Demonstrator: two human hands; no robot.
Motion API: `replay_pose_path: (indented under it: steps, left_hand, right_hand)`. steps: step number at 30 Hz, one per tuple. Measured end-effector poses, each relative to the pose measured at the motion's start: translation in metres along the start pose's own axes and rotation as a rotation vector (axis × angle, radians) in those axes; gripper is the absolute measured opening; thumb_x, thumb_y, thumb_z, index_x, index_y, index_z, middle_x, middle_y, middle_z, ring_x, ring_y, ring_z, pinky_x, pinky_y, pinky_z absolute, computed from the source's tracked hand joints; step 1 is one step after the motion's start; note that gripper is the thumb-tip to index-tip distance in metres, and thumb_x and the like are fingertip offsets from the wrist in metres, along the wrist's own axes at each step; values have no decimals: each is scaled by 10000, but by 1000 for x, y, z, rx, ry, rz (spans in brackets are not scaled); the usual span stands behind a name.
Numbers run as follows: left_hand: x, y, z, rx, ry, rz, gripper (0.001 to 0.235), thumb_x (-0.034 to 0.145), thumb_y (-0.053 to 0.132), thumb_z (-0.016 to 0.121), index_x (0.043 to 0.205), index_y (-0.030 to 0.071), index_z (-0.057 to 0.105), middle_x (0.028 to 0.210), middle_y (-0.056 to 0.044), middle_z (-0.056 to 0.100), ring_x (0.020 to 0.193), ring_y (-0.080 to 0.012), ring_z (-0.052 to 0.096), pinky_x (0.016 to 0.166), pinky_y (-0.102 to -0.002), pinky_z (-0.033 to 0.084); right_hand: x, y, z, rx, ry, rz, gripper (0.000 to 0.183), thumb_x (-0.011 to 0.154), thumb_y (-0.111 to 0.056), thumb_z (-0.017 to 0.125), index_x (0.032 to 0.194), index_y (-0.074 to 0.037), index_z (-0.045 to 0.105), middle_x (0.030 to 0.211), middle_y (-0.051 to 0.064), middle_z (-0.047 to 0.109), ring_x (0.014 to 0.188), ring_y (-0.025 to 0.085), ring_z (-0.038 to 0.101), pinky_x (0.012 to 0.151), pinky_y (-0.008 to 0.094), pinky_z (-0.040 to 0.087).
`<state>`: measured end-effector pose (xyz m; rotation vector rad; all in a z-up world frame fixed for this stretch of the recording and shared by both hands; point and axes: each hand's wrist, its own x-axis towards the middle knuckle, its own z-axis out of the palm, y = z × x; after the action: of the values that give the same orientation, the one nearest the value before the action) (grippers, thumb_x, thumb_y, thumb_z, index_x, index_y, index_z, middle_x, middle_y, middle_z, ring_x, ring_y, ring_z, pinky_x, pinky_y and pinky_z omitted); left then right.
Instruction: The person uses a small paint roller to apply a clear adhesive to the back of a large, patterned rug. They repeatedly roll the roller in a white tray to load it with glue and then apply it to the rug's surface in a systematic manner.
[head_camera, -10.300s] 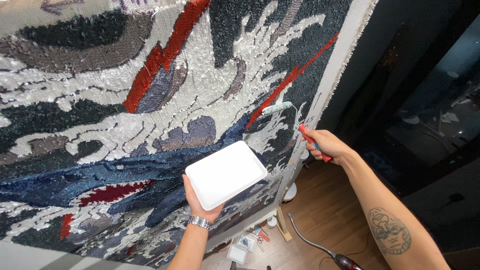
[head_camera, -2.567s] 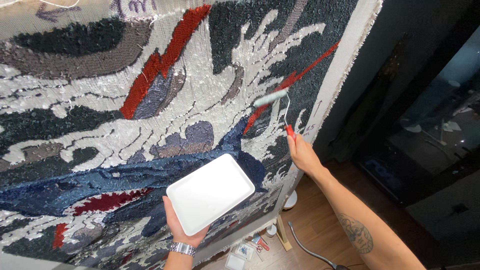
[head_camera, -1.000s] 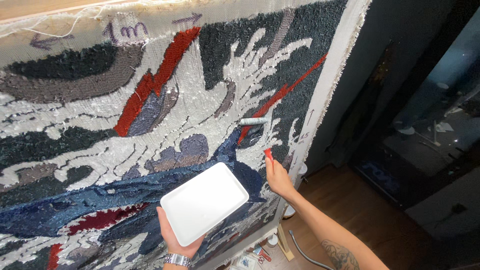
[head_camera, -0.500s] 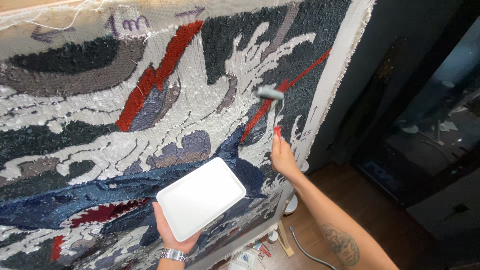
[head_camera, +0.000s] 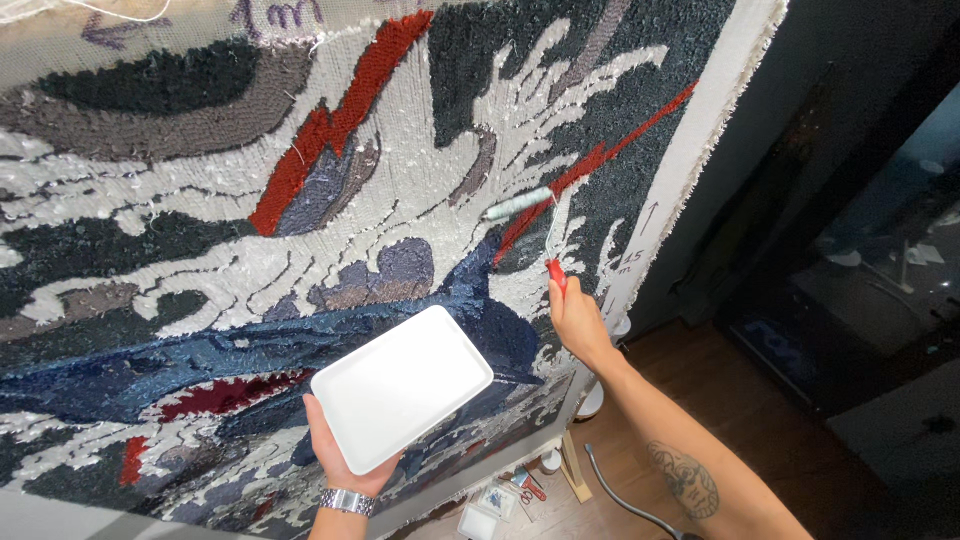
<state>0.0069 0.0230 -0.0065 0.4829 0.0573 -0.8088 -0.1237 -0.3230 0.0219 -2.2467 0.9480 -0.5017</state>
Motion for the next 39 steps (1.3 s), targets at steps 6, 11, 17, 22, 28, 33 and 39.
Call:
replay_pose_path:
  steps: [6,11,17,22,28,33,39]
  left_hand:
    - [0,6,-4,-17,40,0,816,884,880,468,1478,339,609,1341,-27,715,1090,-407,694,759,-662,571]
    - [3,11,-1,-6,29,3,852,871,872,472,1511,318,570,1394,-49,675,1153,-417,655,845,-677,535]
    - [4,4,-6,-15,-24,21,842,877,845,495,1498,283,582,1352,-74,697,1115,-419,681,798,-663,568]
    - [6,-2,-3,-70,-76,-5,833,873,825,530,1500,279,576,1390,-77,679,1164,-419,664,855,-660,553]
    - [14,-4,8,-59,-89,2,847,858,809,555,1505,263,564,1405,-94,665,1177,-420,653,859,-662,552]
    - [16,-2,15,-23,-5,-31,870,844,831,517,1517,281,558,1423,-85,652,1193,-421,635,878,-666,525]
    - [20,-7,3,-31,-71,-44,849,858,828,532,1515,290,559,1405,-77,668,1170,-422,656,848,-662,552]
  right_hand:
    - [0,45,5,-196,-29,-23,404,1136,-456,325,1010,-83,416,784,234,677,669,480,654,586,573,477]
    - [11,133,23,-441,44,-153,402,1126,-445,399,961,-80,434,612,147,632,487,382,619,424,453,452]
    - [12,109,22,-494,101,-173,404,1133,-452,398,951,-92,426,622,129,619,522,412,630,458,481,475]
    - [6,48,5,-400,28,-146,415,1146,-461,342,940,-104,381,600,83,566,469,368,576,431,466,440]
    - [8,110,28,-522,91,-168,394,1138,-446,405,956,-98,420,597,107,611,506,383,650,423,460,469]
    - [-7,143,43,-442,8,7,417,1122,-460,385,1000,-68,453,683,183,691,599,448,678,534,519,522]
    - [-4,99,39,-396,52,-102,417,1134,-456,367,957,-81,416,593,155,623,510,413,632,439,472,455]
